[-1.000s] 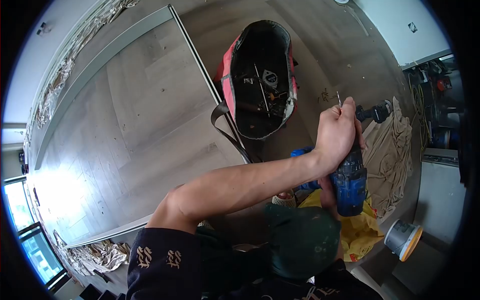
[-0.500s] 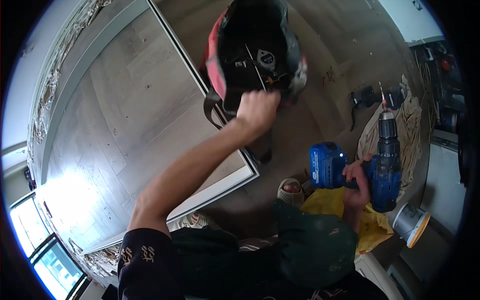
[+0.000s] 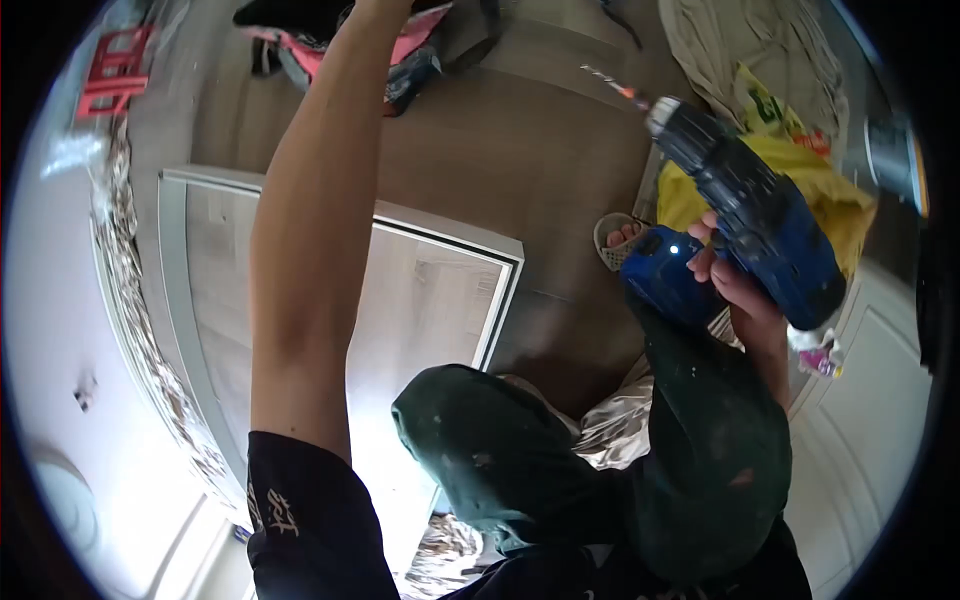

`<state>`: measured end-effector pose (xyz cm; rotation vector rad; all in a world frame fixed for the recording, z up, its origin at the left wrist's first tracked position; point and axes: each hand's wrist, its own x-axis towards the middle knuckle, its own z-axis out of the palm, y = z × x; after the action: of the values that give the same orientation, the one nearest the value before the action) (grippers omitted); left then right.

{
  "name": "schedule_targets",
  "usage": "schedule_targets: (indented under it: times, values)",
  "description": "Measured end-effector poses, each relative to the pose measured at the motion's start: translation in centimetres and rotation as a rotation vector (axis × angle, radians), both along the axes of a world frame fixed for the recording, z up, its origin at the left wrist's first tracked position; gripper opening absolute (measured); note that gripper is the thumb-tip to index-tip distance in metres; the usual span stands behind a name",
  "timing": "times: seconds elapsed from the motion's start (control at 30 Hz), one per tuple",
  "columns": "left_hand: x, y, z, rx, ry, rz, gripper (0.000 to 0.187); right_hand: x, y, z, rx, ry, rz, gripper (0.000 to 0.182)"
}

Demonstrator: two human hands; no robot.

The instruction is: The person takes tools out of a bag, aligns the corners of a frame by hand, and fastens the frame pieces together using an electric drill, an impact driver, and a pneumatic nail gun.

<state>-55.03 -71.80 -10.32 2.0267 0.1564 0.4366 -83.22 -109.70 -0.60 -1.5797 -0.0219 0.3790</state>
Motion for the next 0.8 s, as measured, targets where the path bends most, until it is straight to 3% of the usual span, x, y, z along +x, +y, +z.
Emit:
schedule_targets:
  times: [0.03, 0.1, 0.17, 0.2, 0.23, 0.3, 0.4, 0.43, 0.53, 0.67, 0.8]
  values:
    - [-0.6, -1.9, 0.3, 0.004, -0.008, -0.078, 0.036, -0.6, -0.6, 0.0, 0.004, -0.008, -0.078, 0.044]
    - [-6.6, -4.5, 3.3, 0.888, -0.424, -0.037, 0.030, -2.2, -1.4, 1.4, 0.046, 0.179, -0.101, 0.045]
    - [-12.6, -6.7, 4.8, 0.595, -0.255, -0.404, 0.030, -5.0, -1.8, 2.4, 0.110, 0.224, -0.172, 0.045]
    - [-15.7, -7.1, 6.2, 0.488, 0.069, -0.633, 0.037, -5.2, -2.1, 2.1, 0.168, 0.263, -0.180, 0.046]
    - [-19.0, -7.3, 5.8, 0.621, 0.044, -0.745, 0.038, -5.0, -2.4, 0.5, 0.235, 0.308, -0.171, 0.046]
    - [-24.2, -6.7, 5.6, 0.623, 0.338, -0.974, 0.039, -5.7, -2.3, -2.5, 0.336, 0.364, -0.141, 0.044]
    - [-29.1, -4.9, 1.1, 0.780, 0.433, -1.151, 0.037, -11.0, -3.1, -8.3, 0.514, 0.586, -0.176, 0.042]
    - [-29.5, -5.2, -0.2, 0.778, 0.444, -1.158, 0.037, -12.2, -3.0, -10.2, 0.545, 0.647, -0.176, 0.040]
    - [-30.8, -4.9, -2.3, 0.847, 0.805, -0.968, 0.038, -15.1, -1.9, -14.1, 0.579, 0.813, -0.103, 0.037]
    - [-30.9, -5.5, -3.1, 0.897, 0.831, -0.850, 0.038, -15.6, -0.7, -16.5, 0.686, 0.960, -0.136, 0.034]
    - [-30.6, -5.8, -5.3, 0.989, 0.797, -0.884, 0.038, -15.6, 0.1, -18.2, 0.756, 1.088, -0.167, 0.032]
